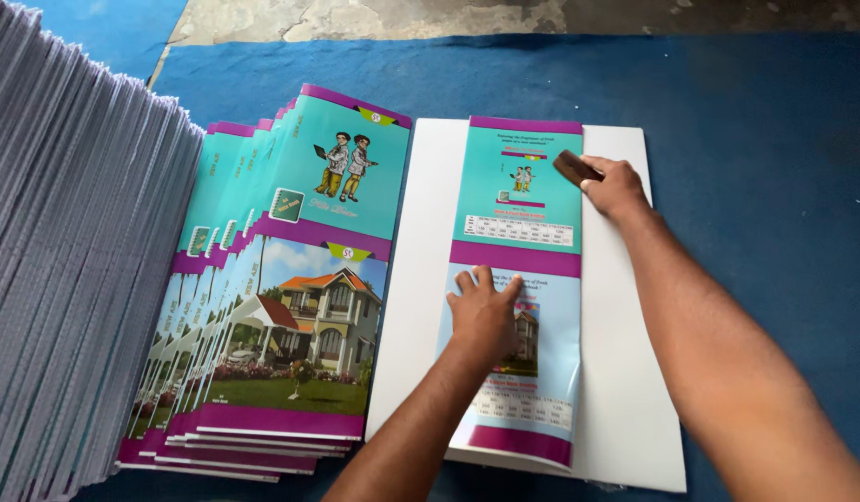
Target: The person folds the cover of a book inward and presses it flat with a wooden block. They repeat this folding and pressing action on multiple books, stacking the finished ones to the side.
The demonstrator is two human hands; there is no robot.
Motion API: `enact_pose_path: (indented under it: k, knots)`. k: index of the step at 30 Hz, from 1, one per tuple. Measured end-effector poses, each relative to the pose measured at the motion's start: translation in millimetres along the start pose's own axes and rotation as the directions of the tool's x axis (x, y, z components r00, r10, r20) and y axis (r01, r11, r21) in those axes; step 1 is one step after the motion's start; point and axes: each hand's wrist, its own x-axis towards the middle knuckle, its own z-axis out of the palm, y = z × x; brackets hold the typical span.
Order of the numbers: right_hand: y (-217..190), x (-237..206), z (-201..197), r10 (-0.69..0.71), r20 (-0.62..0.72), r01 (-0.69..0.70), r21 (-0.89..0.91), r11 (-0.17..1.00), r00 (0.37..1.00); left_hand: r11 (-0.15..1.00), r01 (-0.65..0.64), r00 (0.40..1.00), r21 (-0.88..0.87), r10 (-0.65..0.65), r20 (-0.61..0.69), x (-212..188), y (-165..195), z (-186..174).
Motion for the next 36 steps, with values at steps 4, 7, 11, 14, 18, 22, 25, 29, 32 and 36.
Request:
enact_pose_path:
  k: [4,7,11,14,18,22,25,29,32,36]
  knots:
    - [-9,-27,-4,0.068,0.073,-0.067,-0.018,0.998,0.995,1.000,-0.008,0.995,-0.015,0.006,-0.102,-5,0,6]
    - [-11,-50,-7,0.103,0.121,-0.106,0.017,0.994,0.987,1.000,-0.008,0.993,-0.010,0.007,-0.122,-8,-2,12]
    - [-13,-79,-9,0.099,0.163,-0.115,0.090,0.989,0.982,1.000,-0.015,0.986,0.020,0.018,-0.164,-9,-3,18]
    - [-15,-99,-11,0.122,0.211,-0.149,0.115,0.982,0.970,1.000,-0.009,0.990,0.021,0.012,-0.140,-10,-3,17]
    - [-18,-127,-13,0.105,0.282,-0.166,0.202,0.965,0.954,0.999,0.007,0.998,0.051,-0.004,-0.067,-13,-3,15]
    - [-15,-156,-18,0.051,0.352,-0.156,0.277,0.948,0.935,0.996,0.038,0.998,0.081,-0.034,-0.051,-18,-1,18]
    - [-13,-176,-21,0.002,0.384,-0.135,0.320,0.938,0.923,0.994,0.070,0.997,0.083,-0.067,-0.037,-20,-1,23]
    - [-14,-199,-27,0.082,0.448,-0.218,0.260,0.941,0.890,0.993,0.092,0.995,0.075,-0.094,0.021,-24,-2,27]
    - [-15,-217,-27,0.113,0.485,-0.243,0.214,0.946,0.867,0.990,0.108,0.993,0.090,-0.112,0.040,-26,-2,28]
    - [-13,-241,-29,0.091,0.537,-0.269,0.262,0.927,0.839,0.983,0.156,0.976,0.099,-0.169,0.135,-25,4,25]
